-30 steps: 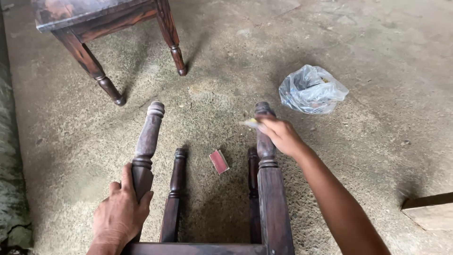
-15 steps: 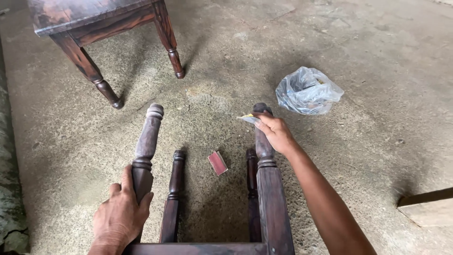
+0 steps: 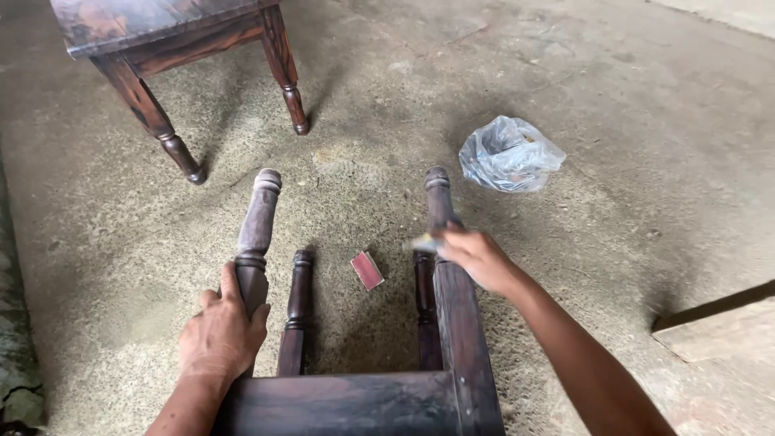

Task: The person sands the legs and frame of a small wooden stool using a sanding block. They work on each leg and the connecting frame, rotating the stool to access different sides.

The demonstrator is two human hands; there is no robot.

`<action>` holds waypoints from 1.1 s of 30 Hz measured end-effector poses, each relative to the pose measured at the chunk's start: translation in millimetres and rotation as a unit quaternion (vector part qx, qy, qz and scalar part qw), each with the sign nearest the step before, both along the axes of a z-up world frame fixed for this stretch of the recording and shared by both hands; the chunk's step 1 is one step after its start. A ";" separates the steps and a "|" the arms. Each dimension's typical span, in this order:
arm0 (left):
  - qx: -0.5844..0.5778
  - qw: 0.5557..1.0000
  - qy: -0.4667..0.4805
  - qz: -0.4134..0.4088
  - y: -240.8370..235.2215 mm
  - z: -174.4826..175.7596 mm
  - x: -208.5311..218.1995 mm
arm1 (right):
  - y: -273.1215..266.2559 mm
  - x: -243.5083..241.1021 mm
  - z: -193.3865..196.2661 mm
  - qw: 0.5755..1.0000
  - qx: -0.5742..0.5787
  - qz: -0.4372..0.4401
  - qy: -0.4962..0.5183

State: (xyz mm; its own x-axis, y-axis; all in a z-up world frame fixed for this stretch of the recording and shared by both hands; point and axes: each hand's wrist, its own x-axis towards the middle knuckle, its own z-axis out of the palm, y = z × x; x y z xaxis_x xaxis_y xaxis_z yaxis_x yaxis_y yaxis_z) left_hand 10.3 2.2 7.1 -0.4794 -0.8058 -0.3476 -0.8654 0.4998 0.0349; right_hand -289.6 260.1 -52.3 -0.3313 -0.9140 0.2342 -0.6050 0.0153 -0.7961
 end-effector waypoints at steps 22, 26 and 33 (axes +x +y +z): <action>-0.062 0.997 0.031 -0.045 -7.6 -28.4 10.5 | 117.8 116.2 18.8 0.997 0.004 0.073 0.014; -0.061 0.995 0.052 -0.056 -14.3 -39.1 15.4 | 65.0 78.4 12.8 0.983 0.125 -0.116 0.065; -0.025 0.987 0.138 -0.078 -29.7 -49.2 24.1 | 142.4 149.1 47.8 0.986 0.163 -0.015 -0.042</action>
State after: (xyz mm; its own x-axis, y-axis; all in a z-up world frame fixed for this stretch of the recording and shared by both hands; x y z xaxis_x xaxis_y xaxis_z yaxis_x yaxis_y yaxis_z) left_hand 34.4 -27.6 -42.1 -0.6692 -0.7283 -0.1477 -0.7394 0.6327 0.2303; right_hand -140.5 402.6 -4.5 -0.3647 -0.9257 -0.1001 -0.5323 0.2955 -0.7933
